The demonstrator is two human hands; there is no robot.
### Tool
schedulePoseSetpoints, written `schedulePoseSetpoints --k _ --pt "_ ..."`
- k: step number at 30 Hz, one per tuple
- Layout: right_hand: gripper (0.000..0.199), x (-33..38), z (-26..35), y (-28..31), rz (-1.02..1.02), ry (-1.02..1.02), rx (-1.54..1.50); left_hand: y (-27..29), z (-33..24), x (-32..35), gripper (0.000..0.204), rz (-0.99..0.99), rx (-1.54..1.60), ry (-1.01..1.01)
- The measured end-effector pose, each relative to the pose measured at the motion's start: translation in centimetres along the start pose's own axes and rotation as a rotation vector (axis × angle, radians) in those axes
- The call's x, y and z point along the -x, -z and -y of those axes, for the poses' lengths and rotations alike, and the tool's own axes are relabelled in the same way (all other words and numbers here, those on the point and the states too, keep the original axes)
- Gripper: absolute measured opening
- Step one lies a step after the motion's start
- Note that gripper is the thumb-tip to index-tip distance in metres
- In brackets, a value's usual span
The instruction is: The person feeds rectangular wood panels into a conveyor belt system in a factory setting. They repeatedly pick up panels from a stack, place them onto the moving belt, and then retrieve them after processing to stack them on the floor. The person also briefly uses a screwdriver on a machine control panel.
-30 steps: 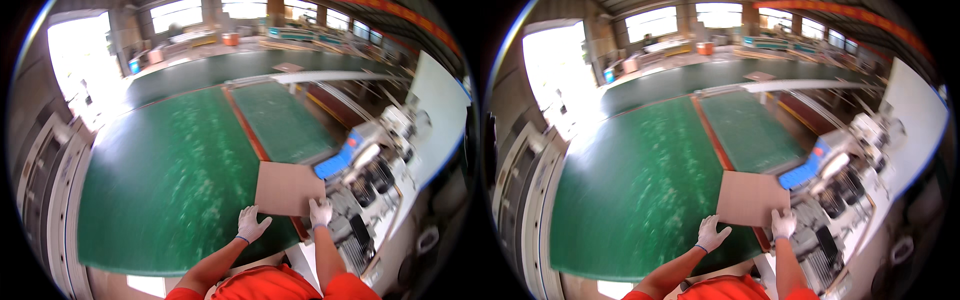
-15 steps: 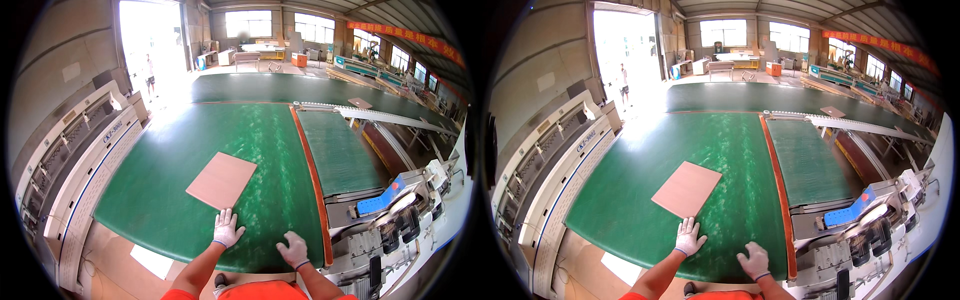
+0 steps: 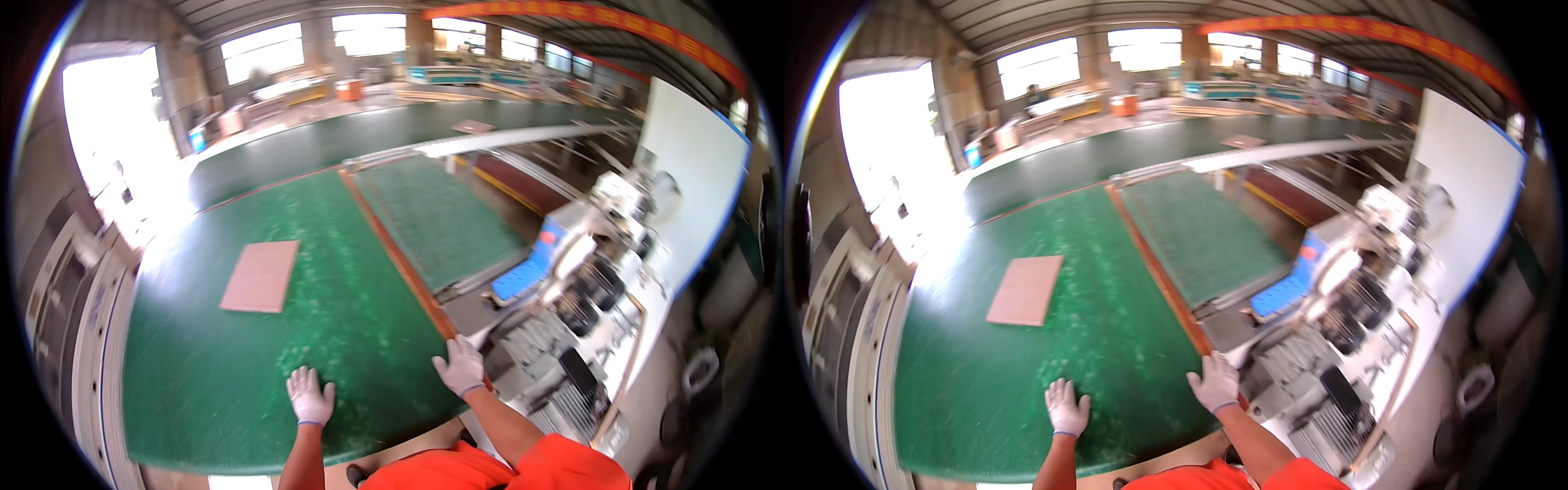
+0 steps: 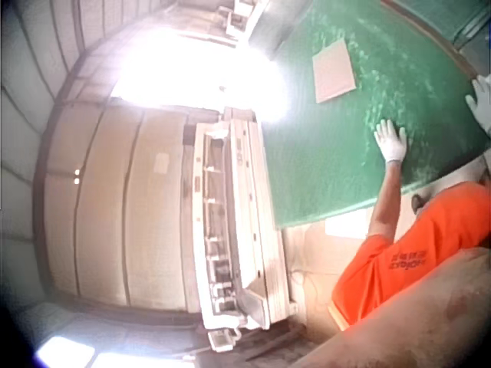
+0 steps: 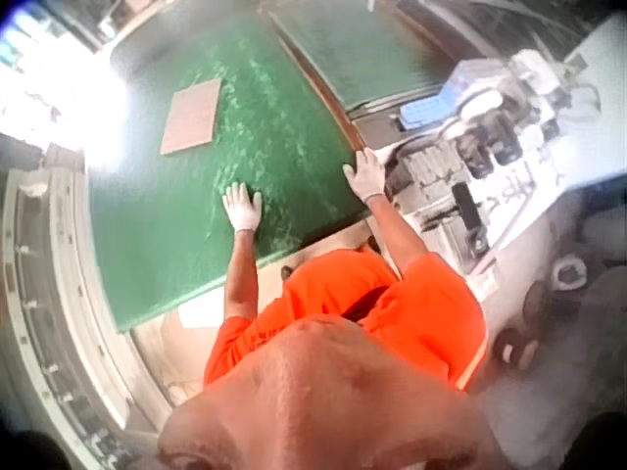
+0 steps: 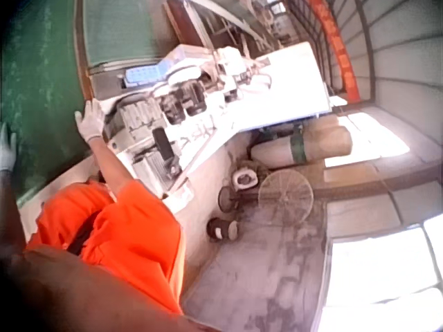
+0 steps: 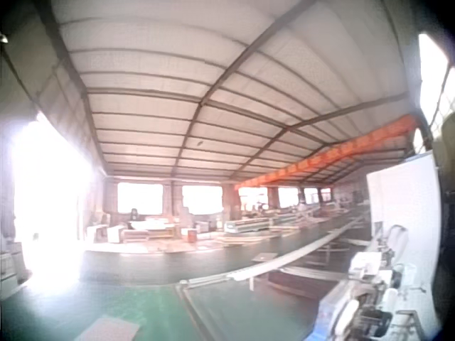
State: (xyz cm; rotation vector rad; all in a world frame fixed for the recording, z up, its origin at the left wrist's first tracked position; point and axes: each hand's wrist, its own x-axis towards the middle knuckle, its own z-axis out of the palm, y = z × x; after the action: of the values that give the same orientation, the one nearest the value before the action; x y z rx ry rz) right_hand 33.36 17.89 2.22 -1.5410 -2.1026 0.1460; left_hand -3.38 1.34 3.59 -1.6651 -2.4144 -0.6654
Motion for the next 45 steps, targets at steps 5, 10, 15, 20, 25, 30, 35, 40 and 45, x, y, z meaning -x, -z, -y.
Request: schedulePoseSetpoints --k 5,10,15,20,25,30,35,40,45 --pt "0.067 -0.1 0.1 1.0 0.008 -0.066 0.007 -1.3 -0.3 -1.2 0.066 0.041 0.033 -0.018" --pt "0.064 -0.3 -0.1 1.1 0.008 -0.085 -0.018 -2.0 -1.0 -1.4 0.063 0.034 0.049 -0.028" --pt "0.059 -0.5 -0.1 1.0 -0.026 -0.073 -0.032 -1.7 -1.7 -1.0 0.060 0.034 0.050 -0.033" --pt "0.052 -0.7 0.1 1.2 -0.075 -0.065 -0.035 -2.0 -1.8 -0.5 0.059 0.017 0.059 -0.039" --pt "0.054 -0.7 0.6 1.5 -0.070 -0.073 0.019 -1.6 -2.1 0.0 0.058 0.015 0.071 -0.044" --pt "0.065 -0.6 -0.1 -0.4 -0.097 -0.115 0.041 -1.9 -2.0 0.4 0.057 0.004 0.062 -0.050" --pt "0.070 -1.0 -0.5 -1.1 -0.026 -0.085 0.077 -2.0 -1.8 0.6 0.056 -0.008 0.048 -0.056" --pt "0.071 -0.8 -0.5 -1.2 -0.030 -0.076 0.104 -2.0 -1.7 0.6 0.055 -0.012 0.043 -0.070" --pt "0.070 -1.1 -0.3 -0.8 0.017 -0.109 0.081 -2.6 -1.5 0.7 0.054 -0.008 0.033 -0.075"
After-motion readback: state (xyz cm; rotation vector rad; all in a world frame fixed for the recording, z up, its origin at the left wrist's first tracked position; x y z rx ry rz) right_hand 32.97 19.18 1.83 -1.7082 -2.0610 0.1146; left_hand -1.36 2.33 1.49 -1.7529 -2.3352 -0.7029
